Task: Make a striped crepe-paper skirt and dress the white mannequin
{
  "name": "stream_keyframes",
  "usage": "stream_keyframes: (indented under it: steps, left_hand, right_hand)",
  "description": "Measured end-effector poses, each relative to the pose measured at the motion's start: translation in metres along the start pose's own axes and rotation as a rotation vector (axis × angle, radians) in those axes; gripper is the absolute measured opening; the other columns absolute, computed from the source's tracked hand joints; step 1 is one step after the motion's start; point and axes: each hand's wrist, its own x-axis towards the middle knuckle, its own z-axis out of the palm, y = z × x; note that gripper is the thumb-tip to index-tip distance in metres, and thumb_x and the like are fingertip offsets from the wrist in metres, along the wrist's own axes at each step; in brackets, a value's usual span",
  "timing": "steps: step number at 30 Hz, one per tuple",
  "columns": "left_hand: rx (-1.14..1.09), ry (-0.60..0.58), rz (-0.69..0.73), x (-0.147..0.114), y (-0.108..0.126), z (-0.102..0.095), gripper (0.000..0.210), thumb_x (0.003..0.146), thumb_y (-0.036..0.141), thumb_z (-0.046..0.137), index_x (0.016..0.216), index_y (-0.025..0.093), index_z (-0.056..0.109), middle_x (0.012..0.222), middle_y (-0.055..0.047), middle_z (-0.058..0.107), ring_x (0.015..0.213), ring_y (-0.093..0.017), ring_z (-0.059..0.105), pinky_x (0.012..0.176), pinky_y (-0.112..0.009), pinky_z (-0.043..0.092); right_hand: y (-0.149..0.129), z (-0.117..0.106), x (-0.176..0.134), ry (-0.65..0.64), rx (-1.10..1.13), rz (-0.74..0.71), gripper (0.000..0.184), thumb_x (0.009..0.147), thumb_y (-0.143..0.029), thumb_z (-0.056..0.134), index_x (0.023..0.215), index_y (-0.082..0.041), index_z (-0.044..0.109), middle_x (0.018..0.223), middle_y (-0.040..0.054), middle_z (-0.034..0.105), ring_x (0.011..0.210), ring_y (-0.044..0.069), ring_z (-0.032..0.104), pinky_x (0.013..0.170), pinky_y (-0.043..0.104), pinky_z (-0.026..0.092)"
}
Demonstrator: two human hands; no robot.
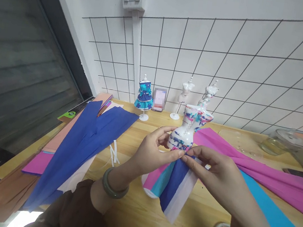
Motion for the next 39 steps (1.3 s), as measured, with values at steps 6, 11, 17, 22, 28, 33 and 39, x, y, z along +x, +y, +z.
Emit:
stream_keyframes:
  steps: [6,11,17,22,28,33,39]
  left_hand:
    - [-0.055,-0.031,-0.003,-0.0004,-0.0001,0.0002,0.055,0.07,0.024,0.071,0.118,0.017,0.047,0.103,-0.01,0.064,0.094,-0.019,0.061,0.081,-0.03,0.048]
    - [-0.117,-0.066,-0.056,-0.0015,0.0024,-0.0004,0.057,0.069,0.025,0.071,0.12,0.017,0.046,0.095,-0.008,0.065,0.084,-0.016,0.062,0.074,-0.028,0.048]
    - [-0.139,-0.058,-0.078,-0.0004,0.0039,-0.0026,0.059,0.069,0.023,0.072,0.121,0.017,0.047,0.096,-0.008,0.065,0.084,-0.016,0.062,0.075,-0.028,0.048]
    - [-0.158,-0.061,-0.096,0.0001,0.0019,-0.0051,0.059,0.067,0.022,0.074,0.119,0.017,0.047,0.094,-0.008,0.065,0.084,-0.016,0.062,0.076,-0.028,0.048]
    - [-0.21,-0.091,-0.118,-0.0009,0.0035,-0.0041,0.074,0.068,0.021,0.073,0.132,0.019,0.036,0.086,-0.003,0.062,0.082,-0.014,0.06,0.077,-0.027,0.047]
    - [-0.233,-0.121,-0.126,-0.001,0.0047,-0.0031,0.075,0.072,0.019,0.069,0.136,0.02,0.032,0.086,-0.003,0.06,0.08,-0.013,0.059,0.075,-0.027,0.046]
    - [-0.265,-0.145,-0.065,-0.0007,0.0031,-0.0008,0.063,0.075,0.021,0.066,0.132,0.021,0.041,0.113,-0.008,0.057,0.092,-0.015,0.056,0.079,-0.026,0.045]
  right_hand:
    - [-0.0002,-0.0008,-0.0011,-0.003,-0.04,-0.024,0.028,0.084,-0.047,0.052,0.081,-0.022,0.064,0.071,0.0017,0.065,0.059,0.015,0.056,0.052,0.026,0.044]
    - [-0.0014,-0.0004,-0.0028,0.013,-0.055,-0.039,0.027,0.084,-0.047,0.052,0.081,-0.022,0.062,0.07,0.0015,0.064,0.058,0.014,0.054,0.051,0.025,0.044]
    - [-0.002,-0.0002,-0.0034,0.008,-0.042,-0.042,0.026,0.084,-0.046,0.052,0.087,-0.023,0.062,0.075,0.0025,0.066,0.063,0.016,0.058,0.056,0.027,0.046]
    - [-0.0006,-0.0005,-0.0039,-0.025,-0.034,-0.017,0.026,0.084,-0.047,0.052,0.088,-0.024,0.062,0.078,0.002,0.067,0.067,0.017,0.058,0.058,0.028,0.045]
    - [0.0009,-0.0002,-0.0055,-0.03,-0.032,-0.016,0.024,0.084,-0.046,0.053,0.084,-0.024,0.061,0.071,-0.0001,0.062,0.062,0.015,0.054,0.056,0.027,0.043]
    - [0.0024,0.0002,-0.005,-0.025,-0.029,-0.02,0.022,0.084,-0.046,0.054,0.083,-0.024,0.059,0.072,-0.0015,0.061,0.062,0.013,0.052,0.057,0.026,0.042]
    - [0.0059,0.001,-0.0046,-0.031,-0.007,-0.032,0.021,0.083,-0.045,0.055,0.087,-0.025,0.058,0.075,-0.002,0.063,0.064,0.014,0.054,0.058,0.026,0.044]
